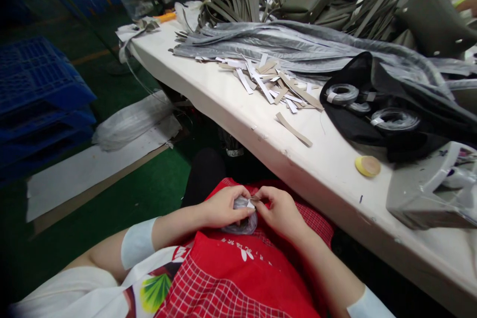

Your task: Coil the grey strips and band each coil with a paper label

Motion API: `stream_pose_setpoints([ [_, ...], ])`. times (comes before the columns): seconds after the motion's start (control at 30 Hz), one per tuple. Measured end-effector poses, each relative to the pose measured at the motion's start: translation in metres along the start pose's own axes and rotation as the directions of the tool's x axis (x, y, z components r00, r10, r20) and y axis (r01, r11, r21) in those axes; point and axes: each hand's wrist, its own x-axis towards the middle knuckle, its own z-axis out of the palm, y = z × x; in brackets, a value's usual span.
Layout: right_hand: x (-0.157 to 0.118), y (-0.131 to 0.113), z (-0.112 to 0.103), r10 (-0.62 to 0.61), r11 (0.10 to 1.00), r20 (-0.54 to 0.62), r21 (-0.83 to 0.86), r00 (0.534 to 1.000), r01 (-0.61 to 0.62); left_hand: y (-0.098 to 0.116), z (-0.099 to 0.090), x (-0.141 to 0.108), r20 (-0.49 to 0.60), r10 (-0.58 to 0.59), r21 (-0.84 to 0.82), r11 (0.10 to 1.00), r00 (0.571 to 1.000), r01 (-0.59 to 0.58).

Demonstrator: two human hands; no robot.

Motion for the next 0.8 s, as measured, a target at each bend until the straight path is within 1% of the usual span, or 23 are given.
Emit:
stream_pose_setpoints([
  [0.07,-0.009,-0.005,-0.001,-0.131,0.979,0.011,-0.154,0.991,0.131,-0.002,-0.005,0.007,0.090,-0.084,-0.217,0.971,0.992,0.102],
  [0.1,-0.013,-0.006,-0.001,-0.182,0.960,0.015,-0.212,0.983,0.181,-0.001,-0.008,0.010,0.105,-0.097,-0.329,0.936,0.990,0.126],
  [0.17,-0.017,-0.008,-0.001,-0.251,0.922,-0.012,-0.307,0.968,0.236,0.003,-0.012,0.019,0.105,-0.094,-0.519,0.844,0.990,0.136],
  [0.23,-0.019,-0.011,0.000,-0.292,0.896,-0.068,-0.369,0.954,0.247,0.011,-0.014,0.026,0.103,-0.088,-0.627,0.768,0.991,0.134],
  [0.3,-0.020,-0.016,-0.002,-0.321,0.876,-0.109,-0.411,0.941,0.252,0.021,-0.013,0.032,0.081,-0.069,-0.643,0.758,0.994,0.105],
  [0.37,-0.024,-0.020,-0.010,-0.351,0.853,-0.139,-0.456,0.926,0.254,0.028,-0.010,0.036,0.059,-0.031,-0.604,0.794,0.998,0.060],
  [0.4,-0.027,-0.021,-0.018,-0.363,0.843,-0.173,-0.479,0.916,0.244,0.029,-0.009,0.038,0.065,-0.018,-0.582,0.811,0.998,0.053],
  [0.43,-0.031,-0.019,-0.030,-0.369,0.840,-0.235,-0.500,0.899,0.213,0.030,-0.008,0.039,0.072,-0.020,-0.564,0.824,0.997,0.057],
  [0.47,-0.038,-0.014,-0.045,-0.369,0.841,-0.332,-0.517,0.868,0.160,0.028,-0.008,0.041,0.072,-0.011,-0.544,0.838,0.997,0.049],
  [0.5,-0.047,-0.007,-0.063,-0.364,0.845,-0.457,-0.528,0.812,0.082,0.026,-0.008,0.044,0.063,-0.004,-0.530,0.847,0.998,0.037],
  [0.53,-0.058,0.003,-0.084,-0.349,0.852,-0.594,-0.524,0.725,-0.019,0.023,-0.008,0.047,0.039,-0.002,-0.522,0.852,0.999,0.022],
  [0.57,-0.070,0.015,-0.106,-0.320,0.862,-0.724,-0.490,0.611,-0.130,0.020,-0.007,0.049,0.022,-0.009,-0.516,0.857,1.000,0.019],
  [0.6,-0.084,0.028,-0.129,-0.284,0.871,-0.832,-0.432,0.477,-0.234,0.018,-0.006,0.051,0.013,-0.018,-0.516,0.856,1.000,0.022],
  [0.63,-0.097,0.042,-0.150,-0.225,0.883,-0.911,-0.341,0.345,-0.322,0.015,-0.005,0.052,0.009,-0.028,-0.520,0.854,1.000,0.028],
  [0.67,-0.109,0.056,-0.170,-0.135,0.907,-0.967,-0.209,0.218,-0.365,0.013,-0.003,0.053,0.012,-0.035,-0.524,0.851,0.999,0.036],
  [0.7,-0.118,0.070,-0.187,-0.032,0.928,-0.992,-0.076,0.125,-0.365,0.012,0.000,0.054,0.017,-0.036,-0.527,0.849,0.999,0.040],
  [0.73,-0.125,0.083,-0.200,0.033,0.933,-0.995,-0.003,0.093,-0.361,0.011,0.003,0.054,0.023,-0.032,-0.527,0.849,0.999,0.039],
  [0.77,-0.128,0.093,-0.210,0.100,0.938,-0.992,0.066,0.083,-0.340,0.010,0.007,0.054,0.029,-0.024,-0.524,0.851,0.999,0.036],
  [0.8,-0.130,0.101,-0.217,0.148,0.942,-0.984,0.112,0.095,-0.316,0.009,0.010,0.055,0.036,-0.016,-0.520,0.854,0.999,0.032],
])
